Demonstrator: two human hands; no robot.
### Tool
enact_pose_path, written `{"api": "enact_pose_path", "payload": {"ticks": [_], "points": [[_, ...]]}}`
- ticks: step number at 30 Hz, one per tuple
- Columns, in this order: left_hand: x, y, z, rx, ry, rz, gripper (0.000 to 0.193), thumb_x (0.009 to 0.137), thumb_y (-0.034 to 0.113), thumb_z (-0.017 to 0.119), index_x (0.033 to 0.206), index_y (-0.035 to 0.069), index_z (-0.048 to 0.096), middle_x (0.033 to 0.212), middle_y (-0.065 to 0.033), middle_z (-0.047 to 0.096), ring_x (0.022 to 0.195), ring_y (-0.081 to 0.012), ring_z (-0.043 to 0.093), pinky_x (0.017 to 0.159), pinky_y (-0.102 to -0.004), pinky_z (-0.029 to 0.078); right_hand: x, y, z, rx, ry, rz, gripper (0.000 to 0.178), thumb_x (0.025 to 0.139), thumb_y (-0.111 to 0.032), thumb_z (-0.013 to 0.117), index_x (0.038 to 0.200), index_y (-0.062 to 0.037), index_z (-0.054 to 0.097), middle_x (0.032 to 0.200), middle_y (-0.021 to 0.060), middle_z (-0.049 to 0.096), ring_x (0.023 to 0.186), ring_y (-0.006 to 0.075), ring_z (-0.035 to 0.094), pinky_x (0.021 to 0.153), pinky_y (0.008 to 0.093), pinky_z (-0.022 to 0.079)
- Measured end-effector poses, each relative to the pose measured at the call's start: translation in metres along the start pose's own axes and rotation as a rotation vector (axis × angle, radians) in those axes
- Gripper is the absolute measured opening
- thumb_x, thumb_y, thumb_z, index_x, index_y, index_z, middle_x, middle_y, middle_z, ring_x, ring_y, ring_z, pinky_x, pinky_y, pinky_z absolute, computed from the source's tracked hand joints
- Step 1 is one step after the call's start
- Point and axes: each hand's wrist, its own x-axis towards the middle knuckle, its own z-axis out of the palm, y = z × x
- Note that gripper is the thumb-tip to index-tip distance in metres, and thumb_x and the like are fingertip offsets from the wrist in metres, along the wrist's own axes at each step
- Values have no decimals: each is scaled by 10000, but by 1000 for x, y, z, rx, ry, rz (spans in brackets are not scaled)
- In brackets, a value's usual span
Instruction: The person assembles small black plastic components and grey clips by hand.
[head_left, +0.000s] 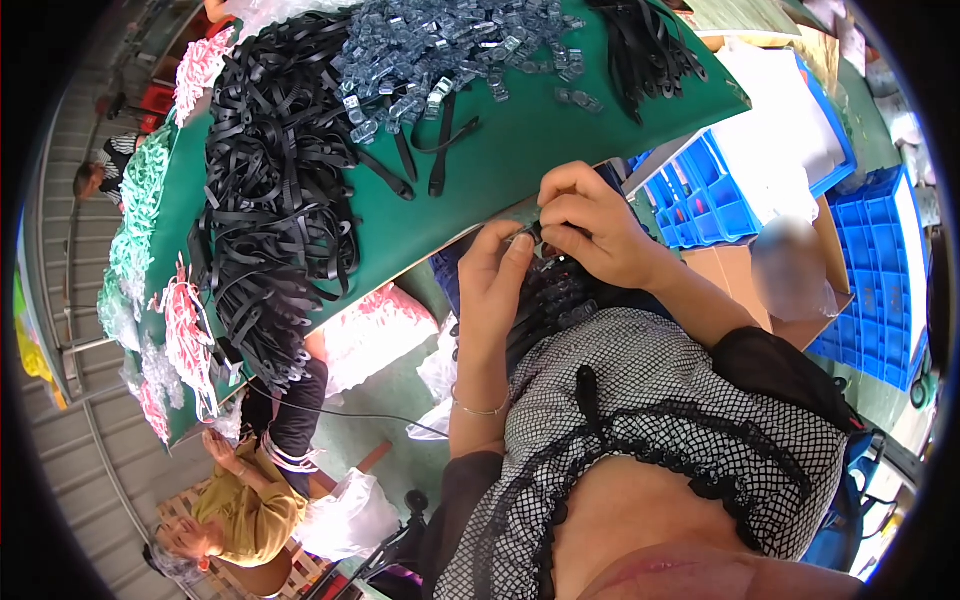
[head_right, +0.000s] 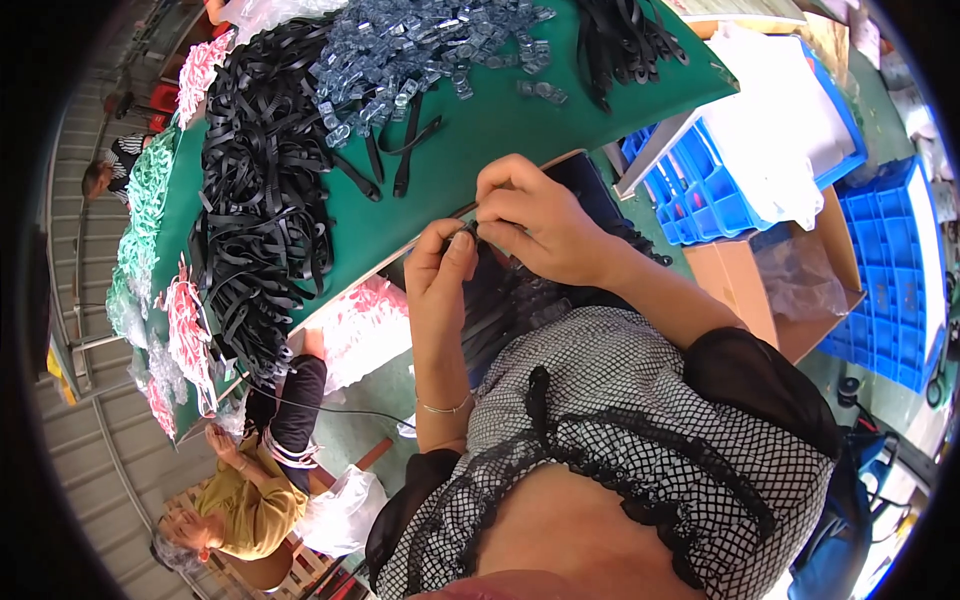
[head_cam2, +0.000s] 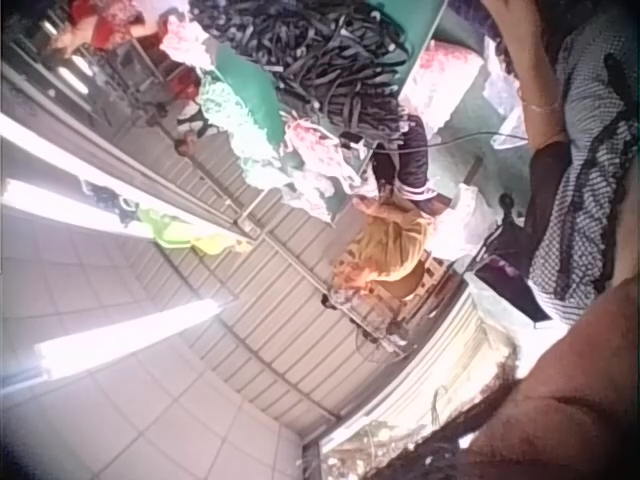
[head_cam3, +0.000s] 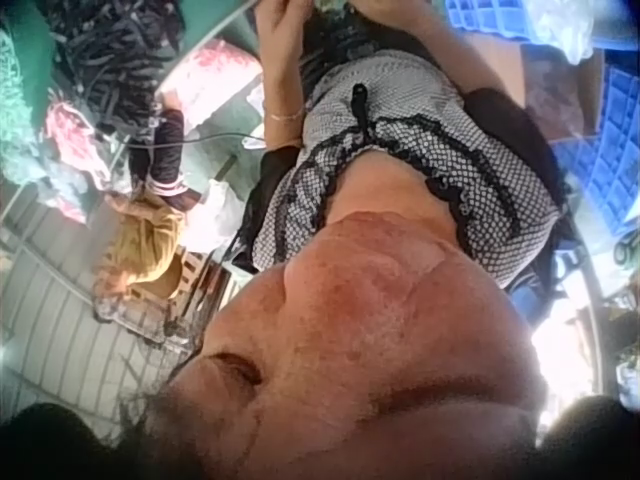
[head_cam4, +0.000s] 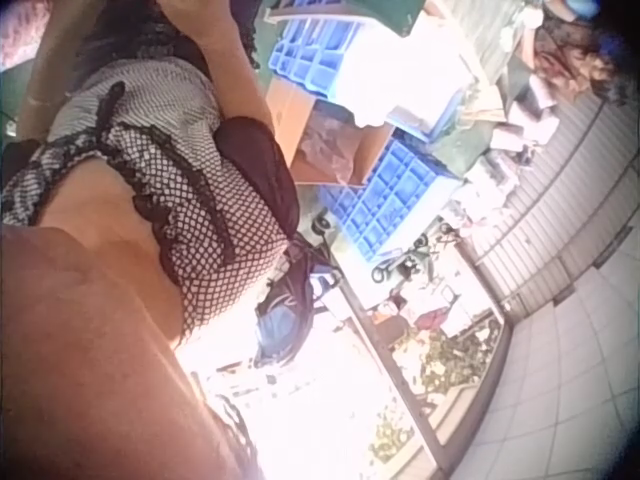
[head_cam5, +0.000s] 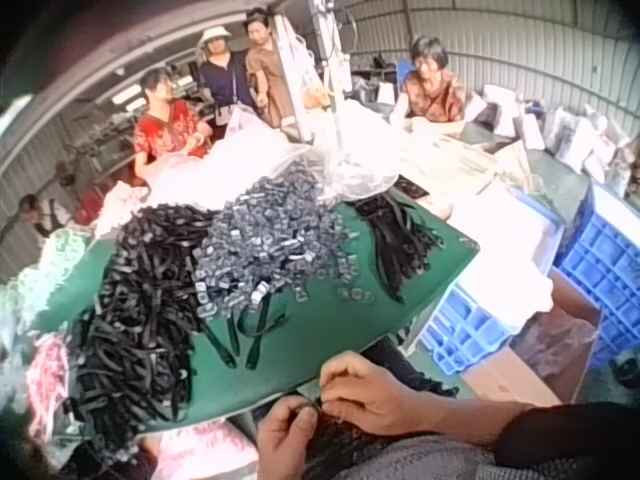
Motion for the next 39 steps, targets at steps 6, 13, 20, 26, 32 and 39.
{"api": "enact_pose_path", "payload": {"ticks": [6, 13, 20, 26, 32, 39], "points": [[2, 6, 7, -183, -93, 12, 145, 849, 87, 526, 966, 2, 539, 773, -9, 534, 647, -59, 453, 565, -175, 360, -7, 8, -3, 1237, -141, 328, 121, 867, -119, 520, 850, 0, 521, 967, 25, 412, 737, 77, 451, 643, 217, 385], [3, 10, -1, -263, -102, -76, 145, 853, 82, 490, 980, 21, 521, 828, -36, 533, 668, -89, 471, 578, -203, 392, -4, 6, 4, 376, -162, 238, 219, 768, -83, 646, 952, -11, 550, 918, 26, 478, 769, 98, 483, 663, 216, 414], [1, 6, 1, -500, -83, -158, 85, 824, 105, 507, 812, 26, 479, 734, -38, 504, 620, -113, 478, 542, -217, 386, -7, 1, 7, 638, -173, 289, 222, 727, -27, 674, 918, -1, 565, 891, 56, 463, 774, 110, 482, 674, 224, 420], [1, 3, -1, -484, -156, -146, 111, 822, 108, 513, 763, 37, 452, 702, -48, 508, 607, -113, 472, 537, -217, 383, -4, 1, 4, 594, -175, 282, 221, 720, -54, 684, 906, -2, 577, 854, 53, 485, 751, 125, 488, 641, 242, 425], [3, -3, 2, -456, -123, -98, 106, 815, 58, 550, 843, 50, 448, 785, -42, 517, 635, -86, 462, 540, -203, 374, 8, -1, -4, 100, -246, 4, 247, 685, -80, 690, 903, -28, 588, 809, 58, 526, 714, 164, 528, 610, 267, 424], [6, -3, 4, -423, -40, -62, 219, 763, -3, 614, 916, 43, 463, 831, -31, 522, 697, -75, 494, 587, -191, 405, 5, -12, -13, 111, -115, 285, 137, 753, -125, 650, 782, -31, 554, 730, 53, 538, 614, 133, 504, 547, 259, 398]]}}
